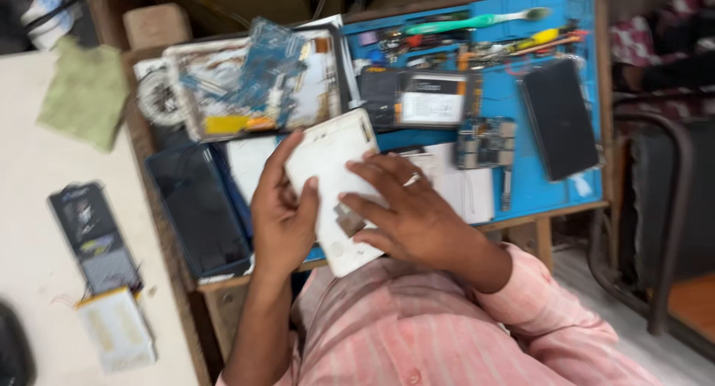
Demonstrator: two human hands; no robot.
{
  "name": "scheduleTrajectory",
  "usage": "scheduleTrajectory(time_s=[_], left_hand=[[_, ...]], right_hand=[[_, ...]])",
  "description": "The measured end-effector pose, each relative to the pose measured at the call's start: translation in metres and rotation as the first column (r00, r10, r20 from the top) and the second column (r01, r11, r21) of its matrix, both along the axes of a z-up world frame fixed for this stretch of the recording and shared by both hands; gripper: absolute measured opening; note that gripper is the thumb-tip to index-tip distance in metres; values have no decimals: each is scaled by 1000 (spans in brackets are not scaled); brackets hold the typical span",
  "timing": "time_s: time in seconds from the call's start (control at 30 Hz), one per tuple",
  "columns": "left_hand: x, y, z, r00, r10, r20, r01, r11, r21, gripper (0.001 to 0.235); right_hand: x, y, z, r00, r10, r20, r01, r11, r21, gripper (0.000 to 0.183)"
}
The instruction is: The person disassembles and reassembles multiple mobile phones on a cluttered workbench. They remove back covers, extract batteries, and handle circuit boards and connectors, occasionally using a toothbrush-like tool to clean components. The person repeatedly picks up, inspects, and places phone parts across the workspace.
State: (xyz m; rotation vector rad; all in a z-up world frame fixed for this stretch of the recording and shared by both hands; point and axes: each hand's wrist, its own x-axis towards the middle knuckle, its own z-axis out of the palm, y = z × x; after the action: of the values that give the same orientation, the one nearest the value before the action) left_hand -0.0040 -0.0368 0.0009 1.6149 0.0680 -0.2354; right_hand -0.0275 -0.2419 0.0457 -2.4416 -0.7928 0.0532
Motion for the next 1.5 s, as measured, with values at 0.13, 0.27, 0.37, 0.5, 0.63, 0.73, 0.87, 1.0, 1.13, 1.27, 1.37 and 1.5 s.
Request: scheduleTrajectory(time_s=[0.13,0.27,0.37,0.5,0.63,0.73,0.87,1.0,1.13,1.27,1.37,1.5], left_hand=[[-2,-9,-7,997,-69,38,75,980,-182,57],[6,-17,-1,989,-101,108,100,995,16,58],[12,-19,9,969,-165,183,97,938,333,62],[23,-27,18,851,-291,438,-55,780,624,65],[30,-35,36,815,-302,495,-148,717,682,56],[34,-54,44,799,-348,490,-46,778,627,53],[45,-110,42,705,-574,418,212,732,647,53],[47,-159,33,663,-707,248,355,588,727,70],[42,-175,27,708,-676,203,383,610,694,78],[34,-179,16,755,-638,149,445,666,598,78],[30,-177,10,765,-620,176,473,725,501,83],[34,-177,9,794,-509,331,441,858,262,89]], right_hand=[[-8,-17,-5,998,-37,-47,44,988,147,40],[-25,-52,-21,964,-96,-249,198,884,424,18],[-39,-93,-30,875,-279,-396,480,615,626,12],[-46,-153,-42,692,-440,-572,678,126,724,13],[-57,-183,-49,631,-442,-637,645,-157,748,13],[-64,-183,-54,581,-481,-656,677,-162,718,14],[-62,-169,-54,590,-518,-619,701,-51,711,21],[-65,-159,-50,546,-672,-501,786,204,583,40],[-61,-156,-56,576,-608,-546,780,210,590,49],[-58,-152,-65,574,-570,-588,787,187,587,52],[-59,-147,-67,583,-576,-572,785,220,579,55],[-57,-147,-67,595,-612,-521,773,258,580,57]])
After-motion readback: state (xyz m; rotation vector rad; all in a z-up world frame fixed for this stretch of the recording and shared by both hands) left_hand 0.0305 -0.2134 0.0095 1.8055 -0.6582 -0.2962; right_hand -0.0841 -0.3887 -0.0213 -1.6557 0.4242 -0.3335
